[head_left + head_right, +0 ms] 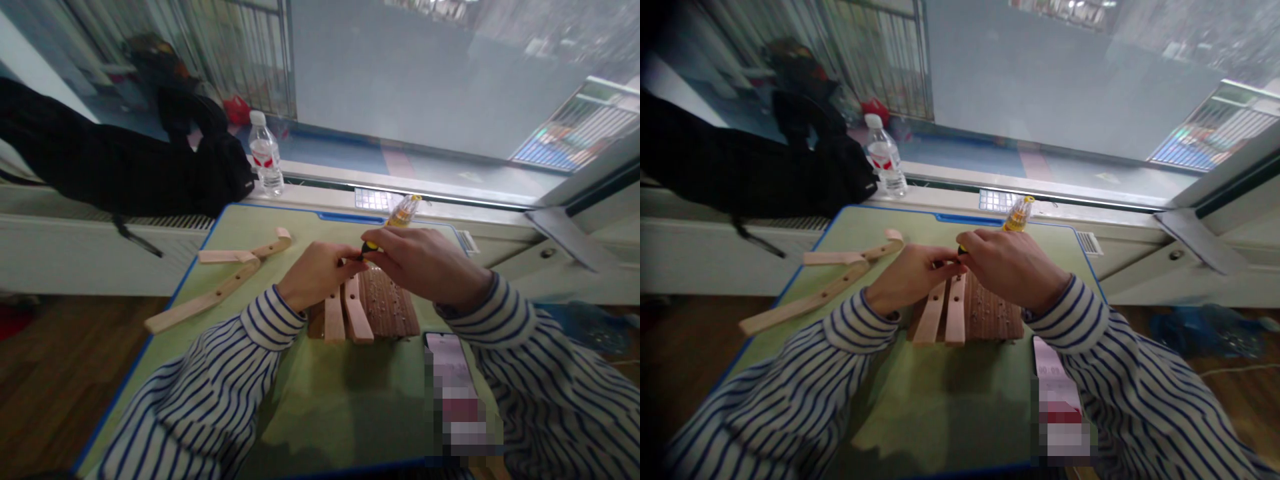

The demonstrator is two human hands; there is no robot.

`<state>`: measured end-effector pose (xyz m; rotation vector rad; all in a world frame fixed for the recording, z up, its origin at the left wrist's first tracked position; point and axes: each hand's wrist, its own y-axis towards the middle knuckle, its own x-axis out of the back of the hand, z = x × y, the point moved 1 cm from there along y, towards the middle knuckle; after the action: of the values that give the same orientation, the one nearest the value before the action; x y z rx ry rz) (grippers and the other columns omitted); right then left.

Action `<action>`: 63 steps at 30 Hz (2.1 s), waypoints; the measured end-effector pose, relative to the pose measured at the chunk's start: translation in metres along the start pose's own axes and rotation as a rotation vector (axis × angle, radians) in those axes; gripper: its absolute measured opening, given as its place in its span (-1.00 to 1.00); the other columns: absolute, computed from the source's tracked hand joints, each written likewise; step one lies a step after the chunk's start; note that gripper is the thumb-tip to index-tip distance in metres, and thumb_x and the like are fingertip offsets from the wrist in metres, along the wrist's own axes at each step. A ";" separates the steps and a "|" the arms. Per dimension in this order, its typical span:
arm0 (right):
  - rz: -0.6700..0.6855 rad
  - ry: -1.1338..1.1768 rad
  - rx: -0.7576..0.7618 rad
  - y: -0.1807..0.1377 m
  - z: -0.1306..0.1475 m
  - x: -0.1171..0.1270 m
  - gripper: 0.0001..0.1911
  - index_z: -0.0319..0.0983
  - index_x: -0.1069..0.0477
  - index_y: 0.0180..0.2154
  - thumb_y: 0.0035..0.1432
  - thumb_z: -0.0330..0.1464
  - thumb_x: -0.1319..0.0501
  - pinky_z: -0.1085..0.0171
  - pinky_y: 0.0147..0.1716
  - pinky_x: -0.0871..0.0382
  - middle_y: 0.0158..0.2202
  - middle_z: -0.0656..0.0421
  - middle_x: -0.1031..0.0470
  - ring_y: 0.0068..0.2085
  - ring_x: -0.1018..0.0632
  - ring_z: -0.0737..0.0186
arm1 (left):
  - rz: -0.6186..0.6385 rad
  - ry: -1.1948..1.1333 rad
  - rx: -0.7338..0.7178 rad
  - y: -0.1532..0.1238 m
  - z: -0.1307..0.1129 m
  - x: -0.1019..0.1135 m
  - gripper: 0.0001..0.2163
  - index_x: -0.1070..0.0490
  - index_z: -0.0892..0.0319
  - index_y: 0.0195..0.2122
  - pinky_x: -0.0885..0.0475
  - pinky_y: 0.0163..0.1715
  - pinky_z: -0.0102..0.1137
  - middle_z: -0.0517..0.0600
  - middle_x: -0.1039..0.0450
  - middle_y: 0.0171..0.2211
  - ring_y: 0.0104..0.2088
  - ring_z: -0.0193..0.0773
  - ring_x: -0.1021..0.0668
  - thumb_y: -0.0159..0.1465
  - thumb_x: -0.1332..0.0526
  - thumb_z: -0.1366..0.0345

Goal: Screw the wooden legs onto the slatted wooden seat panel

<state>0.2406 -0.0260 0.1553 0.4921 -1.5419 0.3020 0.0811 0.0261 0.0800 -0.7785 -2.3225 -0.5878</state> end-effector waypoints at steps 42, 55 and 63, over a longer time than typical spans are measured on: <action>-0.048 -0.065 -0.057 -0.003 -0.001 -0.005 -0.71 -0.25 -0.33 -0.29 0.25 -0.21 0.04 0.29 -0.55 0.07 -0.42 0.16 -0.43 -0.48 -0.33 0.35 | 0.050 -0.007 -0.077 -0.001 -0.003 -0.002 -0.73 -0.43 0.11 -0.07 -0.35 -0.25 -0.42 -0.01 -0.53 -0.22 -0.24 -0.28 -0.52 0.30 -0.02 0.22; -0.040 -0.102 -0.071 0.002 -0.002 -0.005 -0.66 -0.26 -0.31 -0.31 0.26 -0.17 0.08 0.30 -0.56 0.08 -0.45 0.15 -0.43 -0.52 -0.32 0.36 | -0.077 0.079 -0.031 -0.001 -0.007 -0.001 -0.77 -0.49 0.08 -0.18 -0.23 -0.50 -0.49 -0.08 -0.52 -0.41 -0.50 -0.40 -0.45 0.22 -0.15 0.15; 0.031 -0.022 0.037 0.002 0.001 0.002 -0.70 -0.24 -0.29 -0.13 0.23 -0.20 0.03 0.30 -0.54 0.04 -0.30 0.12 -0.45 -0.43 -0.37 0.33 | -0.112 0.065 -0.034 -0.003 0.001 -0.003 -0.75 -0.52 0.11 -0.23 -0.21 -0.51 -0.50 -0.06 -0.53 -0.41 -0.49 -0.40 -0.46 0.22 -0.13 0.12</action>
<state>0.2393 -0.0252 0.1572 0.5019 -1.5689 0.3503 0.0806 0.0232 0.0770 -0.6382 -2.3122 -0.6936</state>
